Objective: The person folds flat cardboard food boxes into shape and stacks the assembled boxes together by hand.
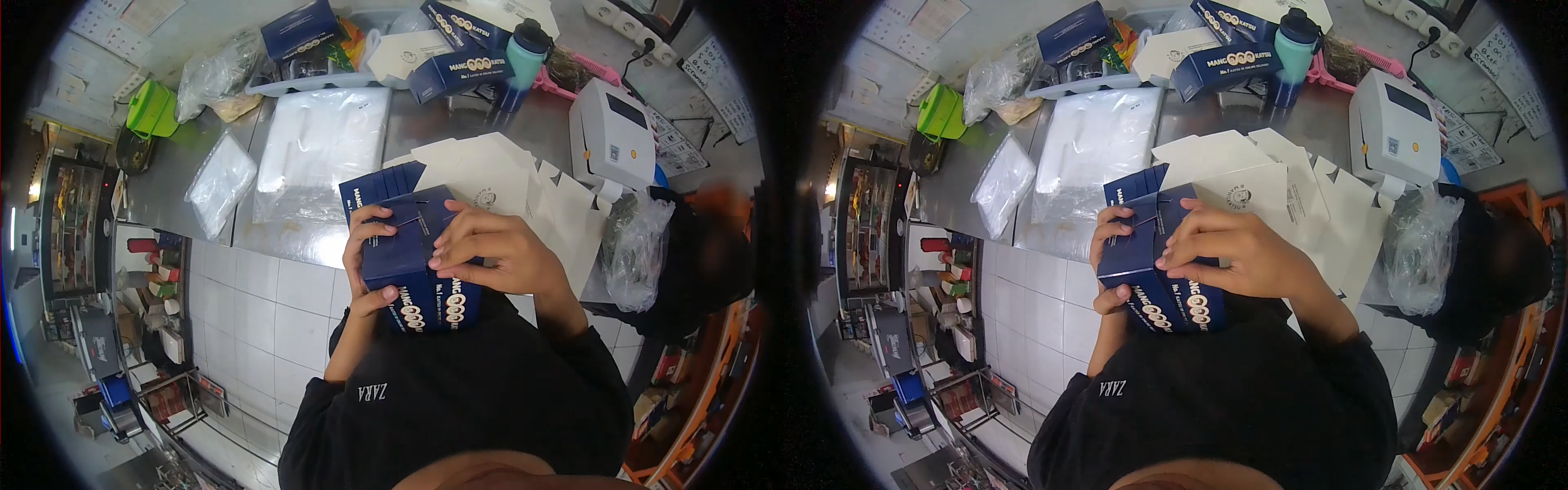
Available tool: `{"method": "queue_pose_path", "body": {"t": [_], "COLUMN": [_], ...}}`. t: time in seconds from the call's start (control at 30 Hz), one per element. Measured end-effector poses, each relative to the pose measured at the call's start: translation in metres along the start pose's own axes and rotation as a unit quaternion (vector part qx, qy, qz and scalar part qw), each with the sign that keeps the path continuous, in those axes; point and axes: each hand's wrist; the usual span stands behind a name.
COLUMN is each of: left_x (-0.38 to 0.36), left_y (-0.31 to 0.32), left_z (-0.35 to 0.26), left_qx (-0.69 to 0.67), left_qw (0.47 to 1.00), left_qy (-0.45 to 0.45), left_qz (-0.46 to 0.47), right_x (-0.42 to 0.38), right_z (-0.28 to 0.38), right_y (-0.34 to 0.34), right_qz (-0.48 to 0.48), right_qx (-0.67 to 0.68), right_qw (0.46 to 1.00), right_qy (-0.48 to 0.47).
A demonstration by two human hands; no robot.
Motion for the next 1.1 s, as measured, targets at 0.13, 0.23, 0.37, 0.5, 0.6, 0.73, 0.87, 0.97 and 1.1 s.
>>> {"method": "queue_pose_path", "body": {"t": [0.13, 0.23, 0.37, 0.5, 0.6, 0.73, 0.87, 0.97, 1.1], "left_x": [0.000, -0.003, -0.005, -0.003, -0.004, 0.001, 0.004, 0.001, 0.000], "left_y": [0.000, -0.002, -0.001, 0.009, 0.008, 0.011, 0.011, 0.006, 0.011], "left_z": [-0.002, -0.003, -0.002, -0.006, -0.006, -0.012, -0.014, -0.011, -0.015], "left_qx": [0.003, -0.002, 0.031, -0.009, 0.025, 0.060, 0.083, 0.082, 0.065], "left_qw": [1.000, 1.000, 0.999, 0.996, 0.996, 0.994, 0.993, 0.996, 0.997], "left_qy": [-0.014, -0.018, -0.034, -0.054, -0.043, -0.044, -0.045, -0.035, -0.012], "left_qz": [-0.007, -0.018, -0.022, -0.069, -0.074, -0.075, -0.063, -0.026, -0.047], "right_x": [0.005, 0.006, 0.008, 0.011, 0.010, 0.007, 0.007, 0.002, 0.003], "right_z": [0.001, -0.005, -0.007, -0.002, -0.005, -0.005, 0.009, 0.008, 0.006], "right_y": [-0.003, -0.004, -0.004, 0.002, -0.001, -0.001, 0.000, 0.005, 0.017], "right_qz": [0.015, 0.029, 0.031, 0.019, 0.012, -0.024, -0.077, -0.091, -0.244], "right_qx": [0.003, 0.032, 0.062, 0.022, 0.035, 0.033, 0.066, 0.062, -0.084], "right_qw": [1.000, 0.999, 0.998, 1.000, 0.999, 0.999, 0.994, 0.994, 0.966], "right_qy": [0.004, 0.004, 0.003, 0.010, 0.003, 0.000, 0.030, -0.014, 0.018]}}
Point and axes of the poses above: each hand's wrist, its own x-axis towards the middle knuckle, its own y-axis out of the palm, z = x × y, and after that the axes turned 11 degrees about z, right-handed
